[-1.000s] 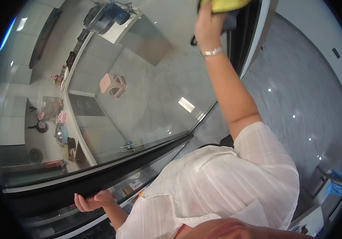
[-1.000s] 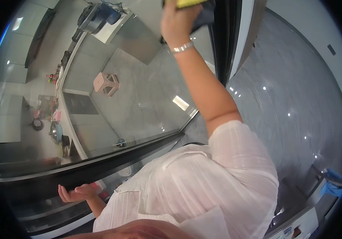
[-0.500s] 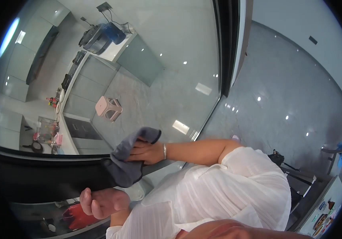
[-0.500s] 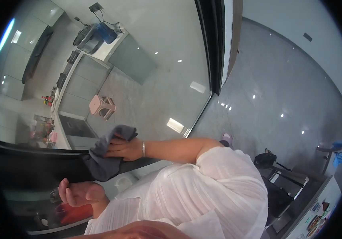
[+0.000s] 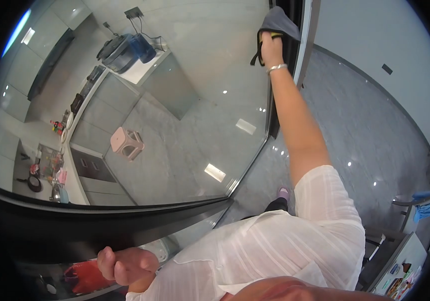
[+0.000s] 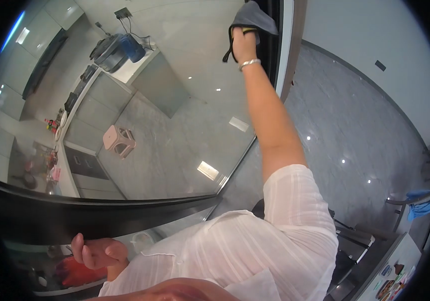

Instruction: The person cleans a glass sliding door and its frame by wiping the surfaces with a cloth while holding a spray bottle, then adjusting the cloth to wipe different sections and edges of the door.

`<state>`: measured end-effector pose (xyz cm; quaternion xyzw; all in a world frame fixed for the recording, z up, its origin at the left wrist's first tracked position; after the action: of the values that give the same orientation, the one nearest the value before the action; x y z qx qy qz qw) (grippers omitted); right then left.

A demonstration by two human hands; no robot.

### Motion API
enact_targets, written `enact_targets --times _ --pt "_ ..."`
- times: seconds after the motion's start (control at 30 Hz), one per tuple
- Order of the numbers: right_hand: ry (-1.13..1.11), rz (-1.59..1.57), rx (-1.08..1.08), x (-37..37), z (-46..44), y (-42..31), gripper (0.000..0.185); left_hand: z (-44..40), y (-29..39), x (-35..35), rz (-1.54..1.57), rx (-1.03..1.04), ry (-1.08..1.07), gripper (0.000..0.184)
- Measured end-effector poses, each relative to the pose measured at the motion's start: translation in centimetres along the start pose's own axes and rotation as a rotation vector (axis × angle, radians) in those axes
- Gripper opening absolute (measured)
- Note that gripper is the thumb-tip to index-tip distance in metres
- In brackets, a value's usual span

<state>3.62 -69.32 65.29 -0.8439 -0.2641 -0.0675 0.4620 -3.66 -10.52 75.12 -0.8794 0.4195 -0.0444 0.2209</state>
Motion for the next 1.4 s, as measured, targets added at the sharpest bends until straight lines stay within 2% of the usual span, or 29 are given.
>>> enact_targets --times 0.03,0.1,0.17,0.23,0.3,0.33,0.43,0.5,0.57,0.63,0.67,0.73,0.9,0.93,1.0,1.03,1.17,1.23,1.3,1.4 --pt "-0.053 -0.002 0.104 -0.8 -1.8 0.9 0.035 0.0 0.0 0.1 -0.008 0.024 -0.022 0.044" --pt "-0.038 -0.023 0.155 -1.8 -1.7 1.3 0.035 -0.4 0.1 0.5 -0.029 0.078 -0.069 0.04" --pt "-0.027 0.016 0.102 -2.7 1.1 2.7 0.033 -1.1 0.1 0.9 -0.078 0.095 -0.115 0.039" --pt "-0.014 -0.027 0.067 -3.7 5.1 7.0 0.038 -0.8 0.1 1.0 -0.156 0.088 -0.16 0.038" --pt "-0.053 -0.14 0.037 -3.1 6.4 5.8 0.04 -0.9 0.5 1.2 -0.245 0.048 -0.227 0.036" --pt "-0.086 0.024 -0.173 -2.9 5.1 4.6 0.038 -1.0 0.7 1.3 -0.289 0.029 -0.261 0.036" --pt "-0.271 -0.038 -0.11 -1.3 -0.3 1.8 0.037 -1.2 1.0 1.5 -0.414 0.008 -0.323 0.036" --pt "-0.391 0.114 0.14 -2.1 -1.9 2.1 0.033 -1.2 1.1 1.6 -0.463 0.004 -0.337 0.038" --pt "-0.384 0.191 0.074 -3.0 -1.5 3.5 0.033 -1.2 1.1 1.7 -0.497 0.006 -0.322 0.04" --pt "-0.254 0.191 -0.289 -4.9 3.6 6.4 0.035 -1.3 1.1 2.0 -0.515 0.001 -0.334 0.042" --pt "-0.175 0.121 -0.18 -4.6 4.7 6.5 0.034 -1.3 1.1 2.2 -0.526 -0.001 -0.337 0.042" --pt "-0.148 0.148 -0.221 -4.1 4.8 6.5 0.034 -1.4 1.3 2.2 -0.554 0.0 -0.36 0.043" --pt "-0.213 0.501 -0.905 -0.7 -5.1 1.8 0.037 -2.0 1.8 2.7 -0.599 -0.006 -0.386 0.043" --pt "-0.318 0.236 -0.645 -0.9 -5.3 2.2 0.036 -1.9 1.7 2.5 -0.607 -0.022 -0.394 0.044" --pt "-0.327 0.033 -0.43 -2.1 -3.1 3.6 0.034 -1.6 1.5 2.5 -0.607 -0.027 -0.385 0.045" --pt "-0.243 0.089 -0.482 -3.0 -1.0 5.3 0.032 -1.6 1.6 2.6 -0.609 -0.032 -0.376 0.045" --pt "-0.267 0.107 0.165 -5.1 4.9 10.9 0.043 -2.1 1.9 2.7 -0.667 -0.018 -0.398 0.05" --pt "-0.259 0.248 0.07 -5.4 4.8 11.4 0.046 -2.0 1.9 3.1 -0.622 -0.04 -0.363 0.049" --pt "-0.238 0.504 -0.454 -3.3 0.2 6.7 0.046 -1.9 1.8 2.9 -0.606 -0.039 -0.357 0.049" --pt "-0.239 0.294 -0.515 -0.3 -6.0 2.0 0.033 -2.2 2.0 2.5 -0.636 -0.028 -0.411 0.05"
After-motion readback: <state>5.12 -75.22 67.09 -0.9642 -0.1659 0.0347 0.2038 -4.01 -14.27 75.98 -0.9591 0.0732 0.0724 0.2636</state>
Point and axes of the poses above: each hand's wrist, its own z-axis away from the middle knuckle, its own x-axis out of the palm, y = z × x, the point moved 3 cm from there along -z, towards the middle knuckle, and after that the axes turned 7 degrees about -z, right-handed, at the moved point
